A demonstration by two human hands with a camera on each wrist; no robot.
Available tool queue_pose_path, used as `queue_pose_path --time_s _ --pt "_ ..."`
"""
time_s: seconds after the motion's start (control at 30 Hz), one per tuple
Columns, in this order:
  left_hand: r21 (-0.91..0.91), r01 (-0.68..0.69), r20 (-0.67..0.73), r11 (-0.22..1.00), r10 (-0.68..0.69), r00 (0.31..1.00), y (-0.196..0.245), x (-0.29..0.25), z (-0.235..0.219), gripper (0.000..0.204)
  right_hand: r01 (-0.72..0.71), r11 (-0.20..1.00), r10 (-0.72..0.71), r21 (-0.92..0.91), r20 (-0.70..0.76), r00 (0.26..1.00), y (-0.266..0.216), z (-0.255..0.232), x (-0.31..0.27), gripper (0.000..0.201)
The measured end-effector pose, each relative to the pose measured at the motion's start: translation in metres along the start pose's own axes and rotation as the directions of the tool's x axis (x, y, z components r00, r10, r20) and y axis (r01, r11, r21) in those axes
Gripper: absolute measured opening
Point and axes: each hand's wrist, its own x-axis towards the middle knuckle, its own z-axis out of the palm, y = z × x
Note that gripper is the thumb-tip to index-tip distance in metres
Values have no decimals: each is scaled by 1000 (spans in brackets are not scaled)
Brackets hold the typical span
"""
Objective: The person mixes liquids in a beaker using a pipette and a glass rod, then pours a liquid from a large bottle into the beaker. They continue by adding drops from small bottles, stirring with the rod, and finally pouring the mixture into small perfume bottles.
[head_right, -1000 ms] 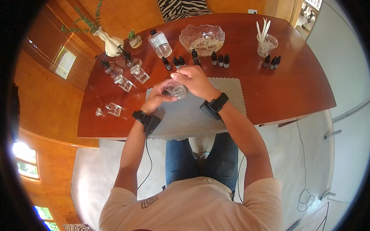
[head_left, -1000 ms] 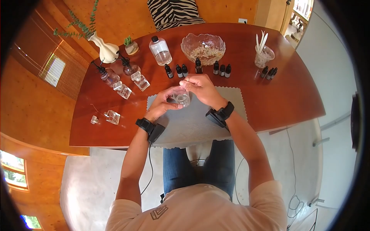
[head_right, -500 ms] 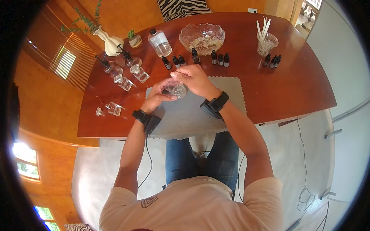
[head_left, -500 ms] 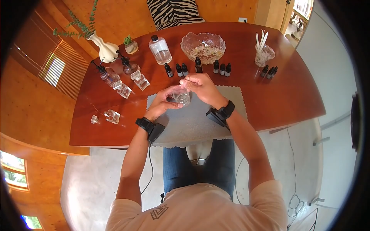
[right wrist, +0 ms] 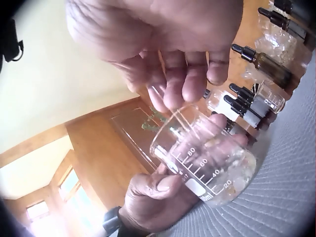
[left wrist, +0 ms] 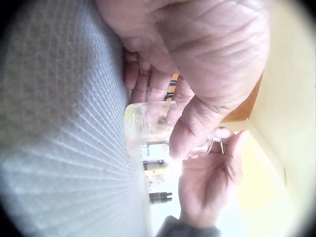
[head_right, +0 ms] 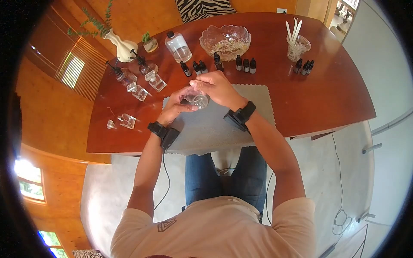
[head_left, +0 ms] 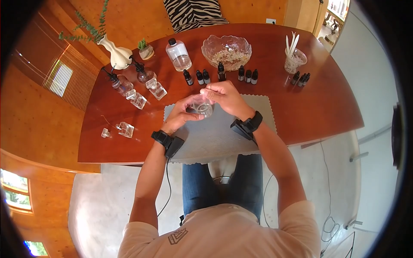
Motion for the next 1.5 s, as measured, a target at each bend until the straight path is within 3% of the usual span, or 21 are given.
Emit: queue_pose_path --time_s 0.1,0.2,0.3,0.4,0.5,0.6,0.7,0.8,0.9,1.0,1.1,1.3,1.4,1.5 --pt "30 -9 13 1000 9 1000 -4 1 -3 61 -1 1000 2 9 -54 999 4 4 -1 35" --pt "45 -39 22 998 38 999 -6 3 -4 64 60 989 -71 -136 -79 994 6 1 2 35" --pt "18 -14 27 1000 13 1000 -7 2 -5 64 -38 999 39 -13 39 999 2 -4 -1 34" --pt "29 -30 25 999 29 999 -6 3 -3 64 48 995 -57 -84 -101 993 7 4 1 34" --pt "32 -21 31 999 20 999 -6 3 -4 64 -2 1000 2 6 -20 1000 -2 1 -1 38" --pt "28 -5 32 1000 5 999 -4 2 -4 63 41 999 -40 1 -96 995 2 6 0 39" --pt "25 -31 28 999 30 999 -3 2 -3 63 29 993 -36 -115 -59 998 6 -1 1 35" --pt "45 -39 29 998 38 999 -8 3 -4 63 51 998 -52 -37 -29 998 2 2 -1 36" --pt "27 -23 28 999 22 999 -5 3 -3 64 46 999 -48 -18 -131 990 3 7 1 39" --pt "4 -7 29 1000 7 1000 -4 2 -3 65 33 999 -34 -37 -37 999 0 2 0 40" --pt "20 -28 15 999 27 1000 -1 1 0 65 59 998 -62 -22 -128 990 6 6 2 39" --pt "36 -11 32 999 10 999 -5 2 -4 64 13 1000 -12 11 -48 999 3 5 -1 36" --pt "23 -1 16 1000 1 1000 0 1 -2 64 77 987 -88 -139 -77 993 4 3 2 37" --pt "18 12 23 1000 -12 1000 -1 1 -3 64 30 996 -29 -88 8 1000 -5 1 -2 36"
